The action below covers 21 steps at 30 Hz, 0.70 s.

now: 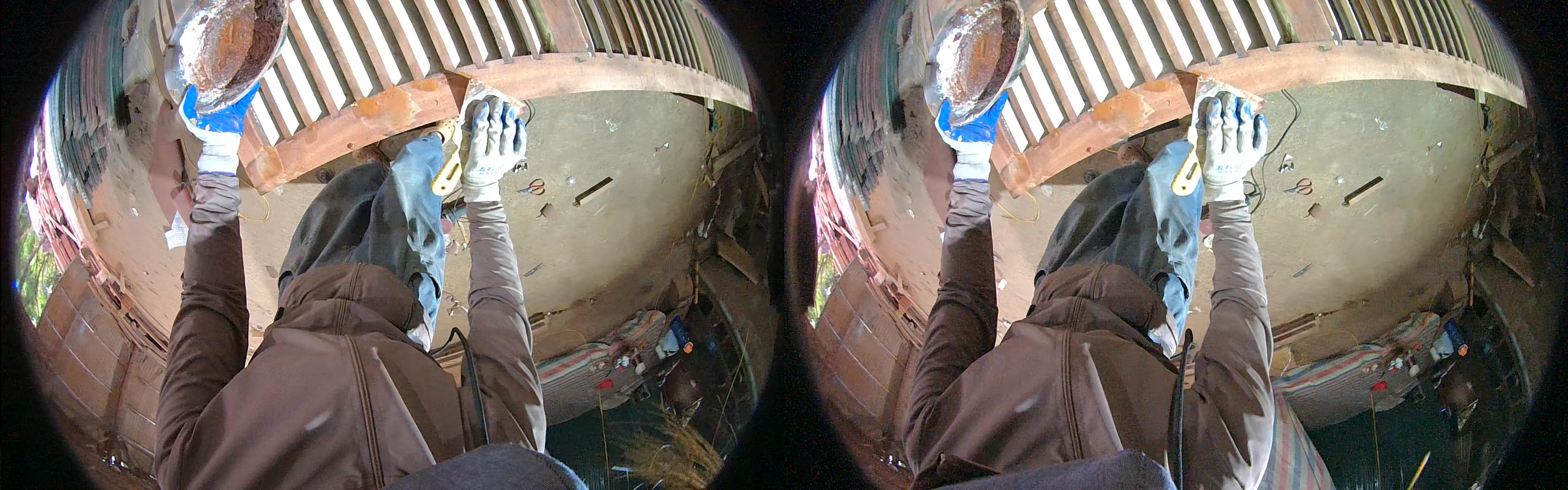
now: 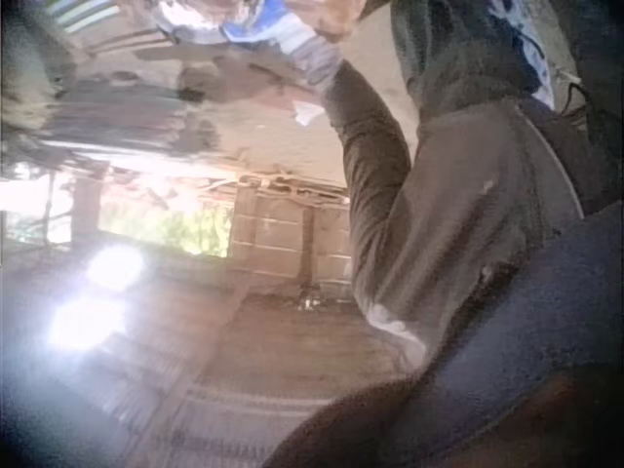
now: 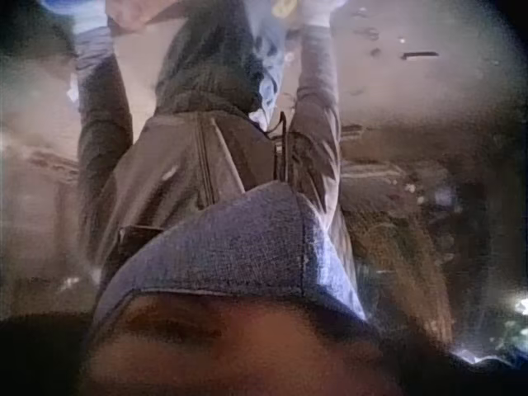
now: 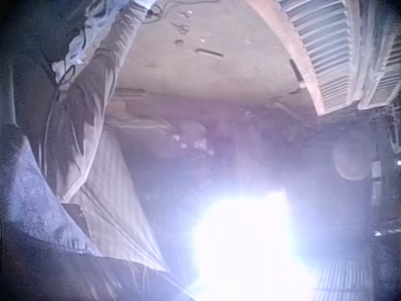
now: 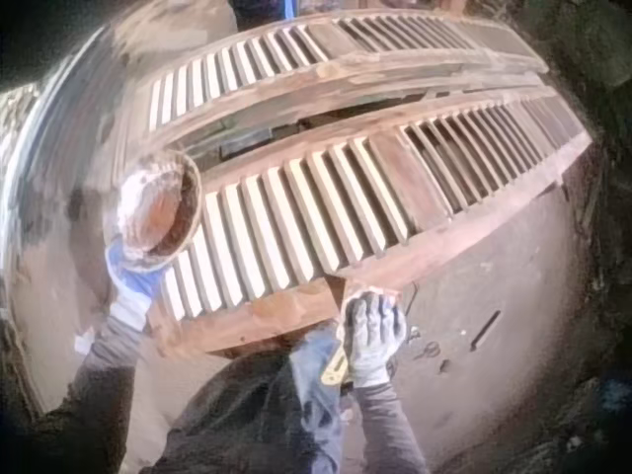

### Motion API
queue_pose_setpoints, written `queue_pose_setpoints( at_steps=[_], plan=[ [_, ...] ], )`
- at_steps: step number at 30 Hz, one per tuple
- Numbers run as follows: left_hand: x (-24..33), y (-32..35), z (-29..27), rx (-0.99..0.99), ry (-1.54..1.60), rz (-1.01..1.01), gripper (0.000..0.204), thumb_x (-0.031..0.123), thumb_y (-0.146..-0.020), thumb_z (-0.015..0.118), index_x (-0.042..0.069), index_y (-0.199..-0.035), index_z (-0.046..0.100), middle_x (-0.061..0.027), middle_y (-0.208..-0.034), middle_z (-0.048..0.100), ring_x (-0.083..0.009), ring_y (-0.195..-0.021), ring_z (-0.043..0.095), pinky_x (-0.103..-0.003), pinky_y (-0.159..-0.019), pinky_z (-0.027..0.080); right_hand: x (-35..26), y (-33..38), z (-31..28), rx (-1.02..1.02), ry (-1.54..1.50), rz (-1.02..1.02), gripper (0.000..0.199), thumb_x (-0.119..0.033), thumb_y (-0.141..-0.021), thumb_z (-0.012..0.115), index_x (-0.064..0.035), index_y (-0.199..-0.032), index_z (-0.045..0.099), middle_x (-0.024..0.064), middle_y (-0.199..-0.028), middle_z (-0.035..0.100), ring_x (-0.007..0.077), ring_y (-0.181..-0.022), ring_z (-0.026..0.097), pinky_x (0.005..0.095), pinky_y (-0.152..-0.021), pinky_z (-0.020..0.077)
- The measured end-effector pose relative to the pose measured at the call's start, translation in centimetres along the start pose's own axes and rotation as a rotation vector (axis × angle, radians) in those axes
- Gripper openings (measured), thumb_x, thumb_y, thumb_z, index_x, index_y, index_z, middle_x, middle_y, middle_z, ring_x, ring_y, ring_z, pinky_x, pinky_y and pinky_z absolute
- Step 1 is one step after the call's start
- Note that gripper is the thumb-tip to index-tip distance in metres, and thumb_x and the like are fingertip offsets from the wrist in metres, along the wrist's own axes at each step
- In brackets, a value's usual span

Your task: The person sands a wooden slatted frame using an electric sander, then applies a brown paste from a bowl with a yellow scraper. The person works on the frame's surface and edges in a cluttered workshop.

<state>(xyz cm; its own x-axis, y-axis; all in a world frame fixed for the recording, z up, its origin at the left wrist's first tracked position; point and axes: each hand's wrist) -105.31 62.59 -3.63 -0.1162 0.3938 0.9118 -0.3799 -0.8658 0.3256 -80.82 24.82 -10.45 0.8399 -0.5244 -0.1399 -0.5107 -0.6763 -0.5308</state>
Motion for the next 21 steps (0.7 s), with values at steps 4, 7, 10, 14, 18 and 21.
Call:
queue_pose_setpoints(
  at_steps=[4,7,10,14,18,21],
  plan=[
    [-0.5,-0.7,-1.0,0.001,0.227,-0.103,0.077,0.05,-0.09,0.058,0.013,-0.156,0.041,-0.0201,-0.157,0.043,-0.0477,-0.141,0.043,-0.072,-0.107,0.043,0.5,0.6,-0.9,-0.126,0.008,0.007,0.044,-0.024,-0.1,0.054,-0.0194,-0.144,0.058,0.0027,-0.148,0.059,0.0243,-0.141,0.051,0.055,-0.115,0.033],
    [-0.2,-0.5,0.2,0.025,0.28,-0.144,0.079,0.049,-0.089,0.056,0.014,-0.158,0.038,-0.0227,-0.157,0.041,-0.0504,-0.14,0.044,-0.073,-0.106,0.044,0.9,1.2,-0.8,-0.106,0.0,0.019,0.044,-0.024,-0.098,0.06,-0.0197,-0.142,0.06,0.0028,-0.148,0.06,0.0245,-0.142,0.051,0.0544,-0.114,0.0339],
    [0.0,-0.3,0.4,0.032,0.293,-0.195,0.077,0.05,-0.088,0.057,0.016,-0.156,0.042,-0.0197,-0.157,0.043,-0.049,-0.138,0.048,-0.072,-0.105,0.045,0.7,3.1,-2.3,-0.182,0.097,-0.011,0.041,-0.028,-0.096,0.064,-0.0189,-0.136,0.062,0.0043,-0.143,0.063,0.0253,-0.134,0.058,0.0554,-0.112,0.0363],
    [-0.5,-1.8,-0.4,-0.135,0.387,-0.17,0.085,0.045,-0.086,0.062,0.015,-0.159,0.034,-0.0243,-0.156,0.042,-0.0518,-0.136,0.048,-0.071,-0.104,0.048,3.3,16.6,-4.5,-0.997,0.068,0.594,0.051,-0.032,-0.099,0.06,-0.018,-0.148,0.056,0.0059,-0.144,0.063,0.0224,-0.128,0.062,0.0423,-0.103,0.0494],
    [-1.8,-1.3,-1.8,-0.061,0.278,-0.167,0.083,0.051,-0.088,0.059,0.014,-0.158,0.036,-0.0222,-0.156,0.043,-0.0493,-0.134,0.051,-0.068,-0.102,0.05,1.6,7.8,-6.8,-0.105,-0.278,0.75,0.039,-0.012,-0.103,0.057,0.0023,-0.139,0.059,0.0201,-0.139,0.064,0.0339,-0.125,0.063,0.0416,-0.106,0.0487],
    [-1.0,-1.0,-1.0,-0.082,0.266,-0.188,0.082,0.052,-0.088,0.059,0.014,-0.157,0.039,-0.0203,-0.155,0.045,-0.048,-0.134,0.052,-0.068,-0.102,0.051,2.1,-1.9,-5.9,0.163,-0.279,0.56,0.043,-0.007,-0.098,0.061,0.0006,-0.14,0.059,0.0191,-0.139,0.064,0.0343,-0.127,0.062,0.0402,-0.105,0.0498]
  ],
)
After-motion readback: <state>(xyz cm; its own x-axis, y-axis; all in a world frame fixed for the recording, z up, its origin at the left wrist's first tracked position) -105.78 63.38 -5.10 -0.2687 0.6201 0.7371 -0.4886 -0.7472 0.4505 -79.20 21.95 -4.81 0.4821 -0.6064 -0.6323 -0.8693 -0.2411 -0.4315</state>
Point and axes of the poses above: each hand's wrist, its own y-axis away from the middle knuckle, its own z-axis out of the palm, x = y × z
